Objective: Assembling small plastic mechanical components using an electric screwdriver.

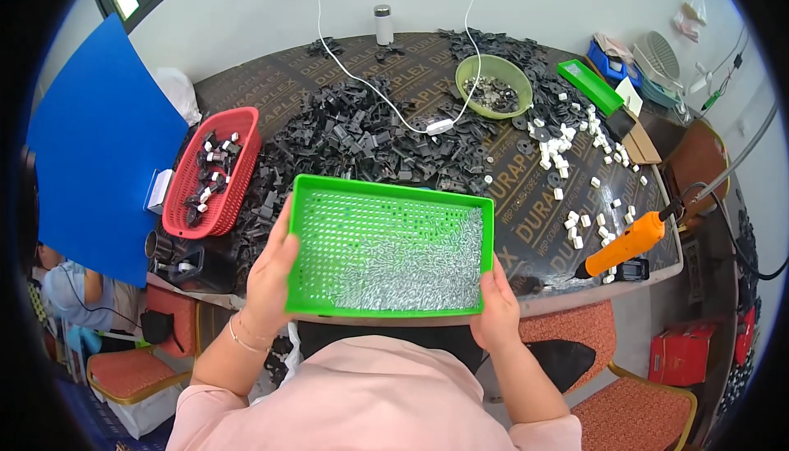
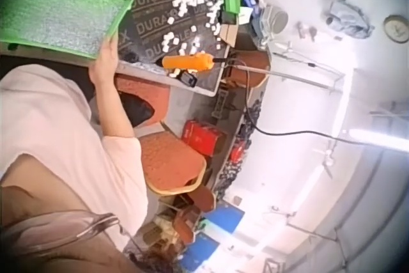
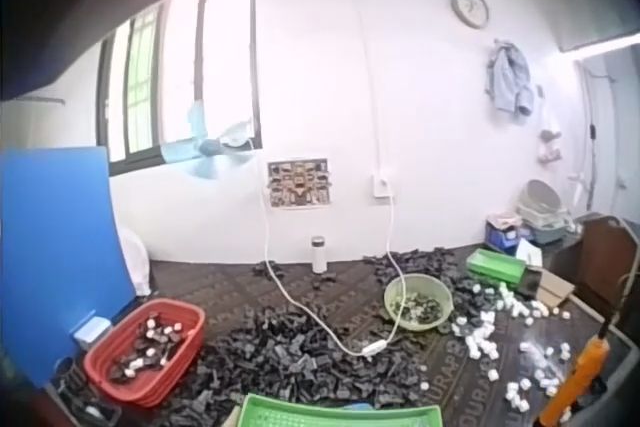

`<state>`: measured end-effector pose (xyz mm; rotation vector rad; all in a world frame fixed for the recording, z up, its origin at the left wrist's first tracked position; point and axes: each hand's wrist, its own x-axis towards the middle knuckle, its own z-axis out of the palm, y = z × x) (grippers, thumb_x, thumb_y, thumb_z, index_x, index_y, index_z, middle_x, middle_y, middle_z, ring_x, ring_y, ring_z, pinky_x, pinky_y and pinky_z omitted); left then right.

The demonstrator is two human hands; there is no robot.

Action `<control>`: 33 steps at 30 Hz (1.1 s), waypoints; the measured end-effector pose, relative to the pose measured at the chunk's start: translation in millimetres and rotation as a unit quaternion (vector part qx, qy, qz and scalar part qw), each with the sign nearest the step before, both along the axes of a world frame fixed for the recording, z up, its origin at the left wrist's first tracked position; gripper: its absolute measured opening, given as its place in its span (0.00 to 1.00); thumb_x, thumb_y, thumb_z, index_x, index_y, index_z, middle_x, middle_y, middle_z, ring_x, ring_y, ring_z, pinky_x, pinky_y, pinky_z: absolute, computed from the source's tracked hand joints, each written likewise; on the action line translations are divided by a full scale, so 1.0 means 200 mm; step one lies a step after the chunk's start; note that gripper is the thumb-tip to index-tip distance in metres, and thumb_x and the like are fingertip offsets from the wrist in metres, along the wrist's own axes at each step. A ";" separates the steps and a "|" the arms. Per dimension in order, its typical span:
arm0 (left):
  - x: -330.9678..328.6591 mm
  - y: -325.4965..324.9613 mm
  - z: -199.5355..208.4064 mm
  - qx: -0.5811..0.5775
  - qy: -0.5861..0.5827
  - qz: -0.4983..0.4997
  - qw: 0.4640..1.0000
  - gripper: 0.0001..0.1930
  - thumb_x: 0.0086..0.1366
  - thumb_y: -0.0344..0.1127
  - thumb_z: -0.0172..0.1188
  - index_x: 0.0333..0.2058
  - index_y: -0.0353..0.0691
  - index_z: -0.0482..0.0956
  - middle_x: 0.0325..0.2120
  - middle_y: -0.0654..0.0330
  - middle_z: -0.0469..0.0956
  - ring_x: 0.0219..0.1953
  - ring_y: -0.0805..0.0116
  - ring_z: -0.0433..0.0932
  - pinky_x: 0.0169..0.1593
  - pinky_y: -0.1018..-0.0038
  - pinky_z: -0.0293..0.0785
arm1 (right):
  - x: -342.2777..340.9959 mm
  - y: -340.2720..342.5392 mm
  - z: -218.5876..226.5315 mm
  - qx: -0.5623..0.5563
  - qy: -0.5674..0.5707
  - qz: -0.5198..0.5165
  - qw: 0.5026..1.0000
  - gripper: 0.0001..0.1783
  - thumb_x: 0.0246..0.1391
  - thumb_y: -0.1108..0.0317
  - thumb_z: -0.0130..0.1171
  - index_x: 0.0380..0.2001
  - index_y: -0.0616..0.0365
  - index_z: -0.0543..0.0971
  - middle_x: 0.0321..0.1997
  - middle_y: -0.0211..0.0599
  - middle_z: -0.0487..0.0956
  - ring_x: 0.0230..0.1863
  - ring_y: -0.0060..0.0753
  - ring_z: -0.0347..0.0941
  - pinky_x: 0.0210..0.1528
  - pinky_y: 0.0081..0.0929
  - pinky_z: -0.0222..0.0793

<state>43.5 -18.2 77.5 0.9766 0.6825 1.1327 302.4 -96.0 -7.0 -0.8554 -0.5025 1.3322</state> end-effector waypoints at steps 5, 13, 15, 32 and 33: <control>0.04 0.22 0.02 -0.079 0.032 0.000 0.996 0.31 0.69 0.38 0.47 0.66 0.37 0.45 0.58 0.59 0.64 0.56 0.71 0.66 0.59 0.73 0.60 | 0.02 0.16 -0.02 -0.034 0.049 0.018 0.998 0.25 0.65 0.59 0.41 0.61 0.60 0.60 0.59 0.35 0.68 0.60 0.33 0.63 0.63 0.36 0.55; 0.11 0.13 0.13 -0.072 0.047 -0.020 0.996 0.31 0.70 0.33 0.42 0.66 0.36 0.40 0.61 0.56 0.58 0.60 0.66 0.62 0.62 0.69 0.59 | 0.07 0.07 0.04 -0.053 0.047 0.012 0.997 0.25 0.65 0.60 0.41 0.61 0.59 0.60 0.60 0.35 0.67 0.61 0.34 0.63 0.62 0.36 0.57; 0.14 0.13 0.14 -0.073 0.053 -0.036 0.995 0.31 0.70 0.33 0.42 0.66 0.37 0.38 0.62 0.55 0.56 0.61 0.65 0.60 0.62 0.69 0.58 | 0.10 0.08 0.04 -0.040 0.046 -0.003 0.998 0.25 0.65 0.60 0.41 0.62 0.58 0.60 0.60 0.35 0.67 0.61 0.34 0.63 0.62 0.36 0.57; 0.40 -0.17 -0.08 -0.089 0.036 -0.278 0.956 0.42 0.65 0.31 0.50 0.66 0.40 0.28 0.67 0.54 0.41 0.68 0.64 0.42 0.67 0.68 0.42 | 0.86 0.17 -0.04 -0.200 -0.290 0.050 0.935 0.18 0.63 0.69 0.45 0.53 0.61 0.72 0.46 0.33 0.78 0.46 0.25 0.72 0.50 0.24 0.65; 0.44 -0.20 -0.12 -0.108 0.015 -0.312 0.944 0.44 0.65 0.31 0.52 0.66 0.41 0.26 0.67 0.54 0.38 0.68 0.63 0.41 0.67 0.68 0.42 | 0.91 0.20 -0.03 -0.202 -0.326 0.059 0.922 0.17 0.62 0.68 0.46 0.52 0.62 0.72 0.45 0.33 0.78 0.45 0.25 0.72 0.50 0.23 0.65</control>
